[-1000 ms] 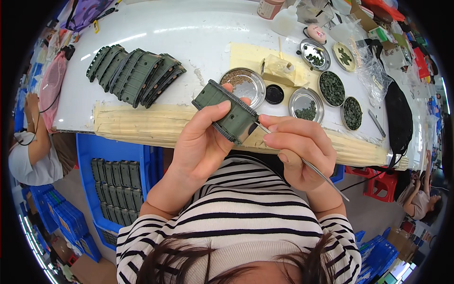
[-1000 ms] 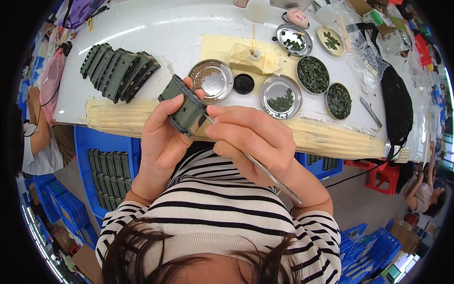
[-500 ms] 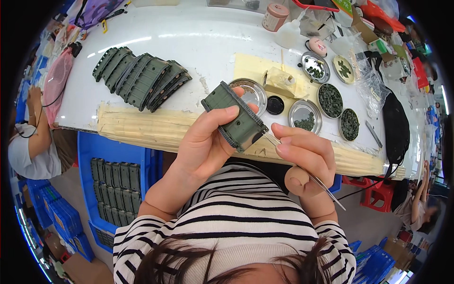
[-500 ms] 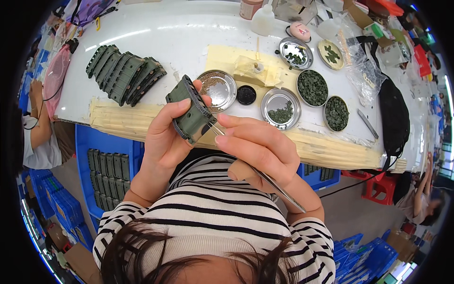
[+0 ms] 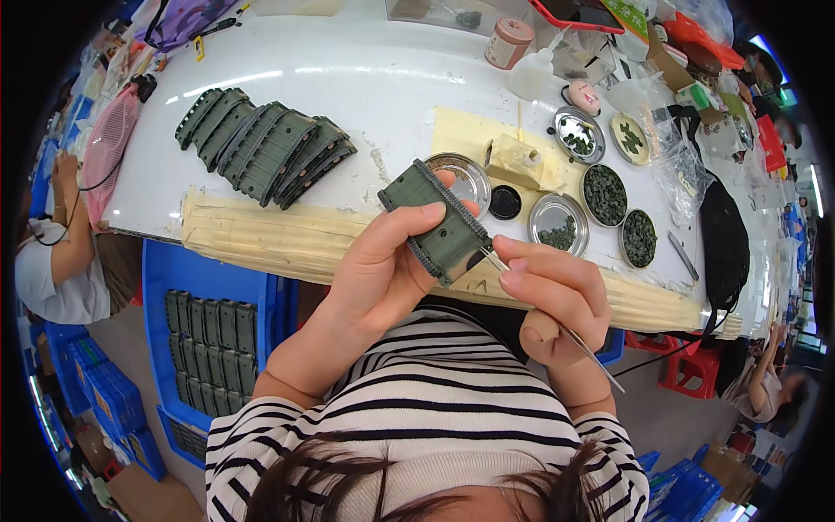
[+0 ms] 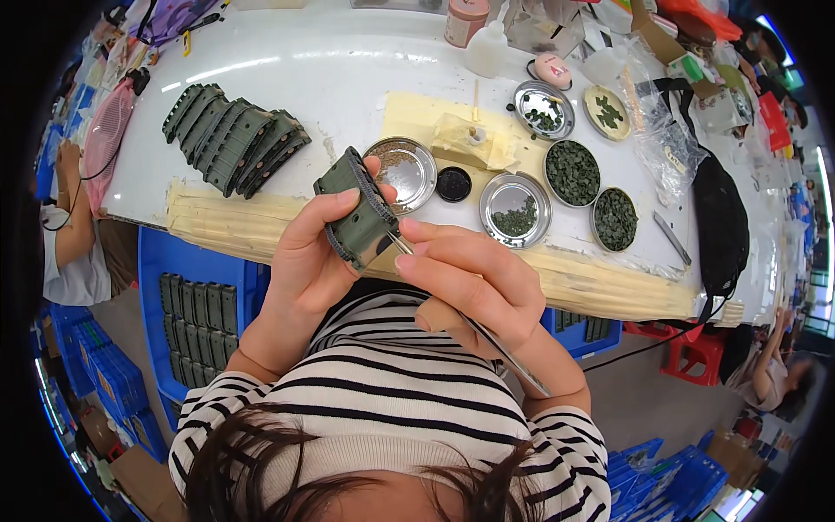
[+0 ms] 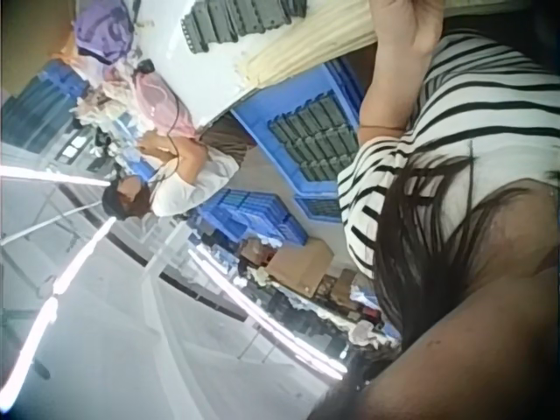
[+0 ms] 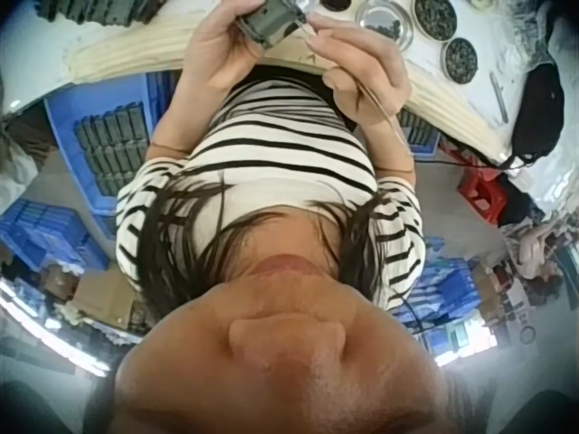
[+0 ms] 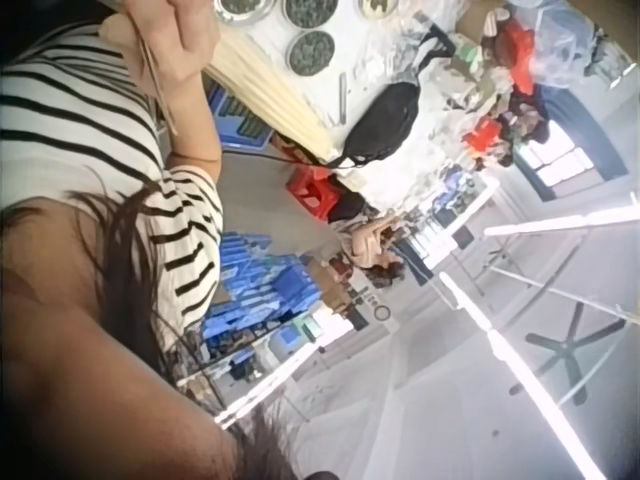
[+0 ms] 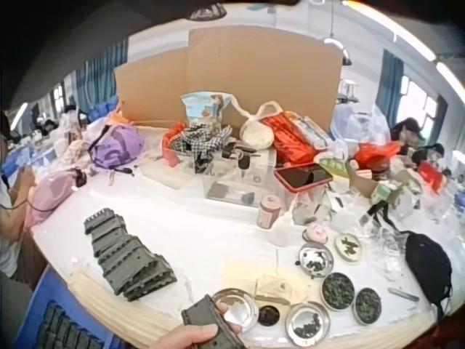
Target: Apply paint or adhesive to small plastic toy tank models using a brush.
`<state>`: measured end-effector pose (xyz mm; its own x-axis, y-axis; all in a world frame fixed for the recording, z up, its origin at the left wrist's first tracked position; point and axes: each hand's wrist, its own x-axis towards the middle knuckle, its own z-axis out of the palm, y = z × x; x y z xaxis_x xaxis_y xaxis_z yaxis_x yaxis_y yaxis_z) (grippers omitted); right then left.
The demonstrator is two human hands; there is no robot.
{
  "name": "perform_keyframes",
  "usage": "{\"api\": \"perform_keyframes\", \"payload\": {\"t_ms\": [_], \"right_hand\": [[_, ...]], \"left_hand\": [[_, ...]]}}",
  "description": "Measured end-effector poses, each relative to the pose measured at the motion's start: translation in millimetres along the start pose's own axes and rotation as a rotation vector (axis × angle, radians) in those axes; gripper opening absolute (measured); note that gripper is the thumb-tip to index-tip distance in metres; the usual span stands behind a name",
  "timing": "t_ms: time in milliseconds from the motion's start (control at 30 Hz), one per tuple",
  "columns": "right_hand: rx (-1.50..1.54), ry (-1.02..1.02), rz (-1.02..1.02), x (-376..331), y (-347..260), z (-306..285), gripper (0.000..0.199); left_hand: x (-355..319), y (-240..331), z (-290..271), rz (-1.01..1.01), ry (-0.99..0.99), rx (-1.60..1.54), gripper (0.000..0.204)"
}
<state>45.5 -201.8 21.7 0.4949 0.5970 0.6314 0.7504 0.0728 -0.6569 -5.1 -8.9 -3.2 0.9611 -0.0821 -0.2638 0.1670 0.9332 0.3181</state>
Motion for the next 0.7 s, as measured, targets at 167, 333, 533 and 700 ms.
{"api": "perform_keyframes", "payload": {"t_ms": [167, 333, 533, 700], "right_hand": [[-0.029, 0.015, -0.002, 1.5, 0.1, 1.7, 0.037], [-0.052, -0.007, -0.005, 4.9, 0.8, 0.0, 0.032], [-0.099, 0.011, -0.060, 3.6, 7.3, 2.0, 0.038], [-0.059, 0.007, -0.056, 2.5, 9.3, 0.1, 0.025]], "left_hand": [[-0.1, 2.1, -1.1, -0.015, -0.002, 0.023, 0.036], [-1.1, 2.2, -2.1, -0.017, 0.030, 0.039, 0.036], [-0.1, 2.3, -2.9, -0.032, 0.017, 0.027, 0.035], [-0.1, 0.4, 1.7, -0.022, 0.046, -0.017, 0.036]]}}
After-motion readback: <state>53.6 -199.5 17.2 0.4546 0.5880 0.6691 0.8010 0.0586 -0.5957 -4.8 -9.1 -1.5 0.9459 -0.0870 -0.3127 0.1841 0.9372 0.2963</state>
